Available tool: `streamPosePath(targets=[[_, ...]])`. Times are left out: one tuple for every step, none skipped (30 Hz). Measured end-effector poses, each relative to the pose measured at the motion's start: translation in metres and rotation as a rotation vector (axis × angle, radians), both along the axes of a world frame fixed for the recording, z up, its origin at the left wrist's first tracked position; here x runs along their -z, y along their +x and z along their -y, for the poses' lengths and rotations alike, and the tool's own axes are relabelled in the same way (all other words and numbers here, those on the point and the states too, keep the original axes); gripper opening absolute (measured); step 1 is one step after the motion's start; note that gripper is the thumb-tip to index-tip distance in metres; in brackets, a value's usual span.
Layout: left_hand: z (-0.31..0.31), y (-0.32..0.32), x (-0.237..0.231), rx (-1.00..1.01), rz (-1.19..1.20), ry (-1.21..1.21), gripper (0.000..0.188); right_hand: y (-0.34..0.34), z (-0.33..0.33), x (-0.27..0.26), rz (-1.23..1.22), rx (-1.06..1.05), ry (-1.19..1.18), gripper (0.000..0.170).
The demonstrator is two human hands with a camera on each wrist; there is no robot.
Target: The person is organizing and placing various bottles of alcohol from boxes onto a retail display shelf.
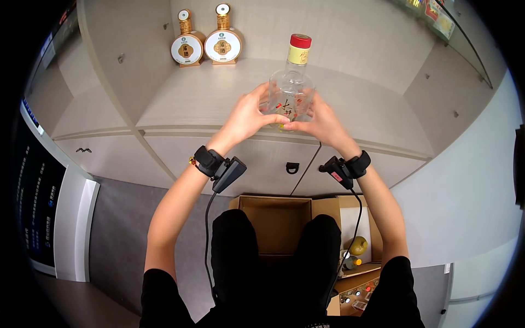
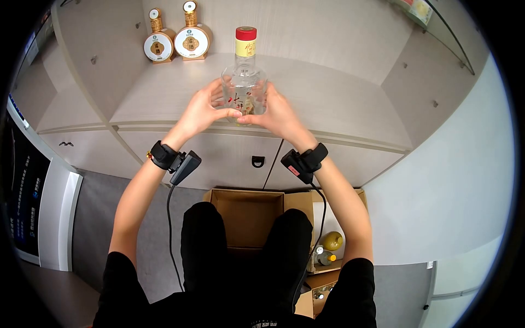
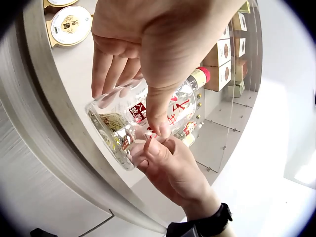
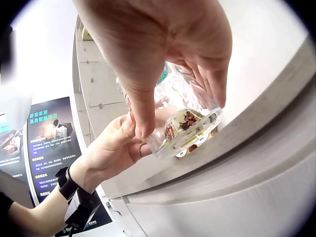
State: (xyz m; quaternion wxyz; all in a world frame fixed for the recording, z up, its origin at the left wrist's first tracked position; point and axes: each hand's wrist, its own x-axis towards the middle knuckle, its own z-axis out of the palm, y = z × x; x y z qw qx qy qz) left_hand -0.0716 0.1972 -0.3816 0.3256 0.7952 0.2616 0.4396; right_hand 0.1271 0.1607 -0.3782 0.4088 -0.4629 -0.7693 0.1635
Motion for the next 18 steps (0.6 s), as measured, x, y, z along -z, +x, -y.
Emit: streamPosePath(targets=[[-0.001,0.000,0.002,-0.004,-0.005,-0.010,0.082,0.000,-0.001,0.002,-0.033,-0.021,-0.010,0.079],[-0.002,0.000,0.003,-0.006,-0.009,-0.016,0.082,0.000,-0.003,0.004,-0.067,-0.043,-0.022,0.079],[-0.001,0.001,0.003,-0.015,-0.026,-0.035,0.085,0.001,-0.004,0.006,-0.071,-0.045,-0.028,0.079],[-0.001,0.001,0.002,-0.023,-0.043,-0.054,0.087,0.002,-0.007,0.008,-0.071,-0.043,-0.043,0.080],[0.000,0.001,0.001,-0.024,-0.046,-0.060,0.087,0.003,-0.009,0.010,-0.071,-0.041,-0.058,0.081],[0.001,0.001,-0.001,-0.033,-0.059,-0.064,0.086,0.004,-0.011,0.011,-0.074,-0.040,-0.063,0.081],[0.001,0.002,-0.001,-0.042,-0.073,-0.069,0.085,0.005,-0.012,0.012,-0.042,-0.029,-0.025,0.082],[-0.001,0.003,0.001,-0.040,-0.076,-0.079,0.085,0.006,-0.014,0.014,-0.010,-0.018,0.010,0.083],[-0.002,0.004,0.003,-0.047,-0.061,-0.037,0.083,0.008,-0.016,0.016,-0.014,-0.016,-0.005,0.083],[-0.002,0.006,0.007,-0.055,-0.046,0.000,0.082,0.009,-0.017,0.019,-0.033,-0.036,0.001,0.083],[-0.002,0.007,0.009,-0.059,-0.041,0.004,0.079,0.010,-0.018,0.022,-0.053,-0.057,0.010,0.083],[-0.002,0.007,0.011,-0.057,-0.044,-0.010,0.079,0.010,-0.016,0.024,-0.056,-0.054,-0.004,0.083],[-0.003,0.008,0.012,-0.049,-0.037,-0.001,0.079,0.008,-0.015,0.024,-0.077,-0.059,0.007,0.083],[-0.004,0.008,0.013,-0.042,-0.027,0.014,0.078,0.008,-0.014,0.024,-0.095,-0.064,0.023,0.084],[-0.004,0.008,0.013,-0.042,-0.025,0.012,0.078,0.009,-0.014,0.024,-0.093,-0.064,0.022,0.084],[-0.004,0.008,0.013,-0.044,-0.035,0.028,0.078,0.010,-0.014,0.023,-0.086,-0.057,-0.039,0.079],[-0.003,0.008,0.012,-0.047,-0.043,0.044,0.078,0.010,-0.014,0.022,-0.078,-0.051,-0.098,0.076],[-0.001,0.007,0.010,-0.048,-0.038,0.047,0.078,0.010,-0.014,0.021,-0.073,-0.052,-0.095,0.076]])
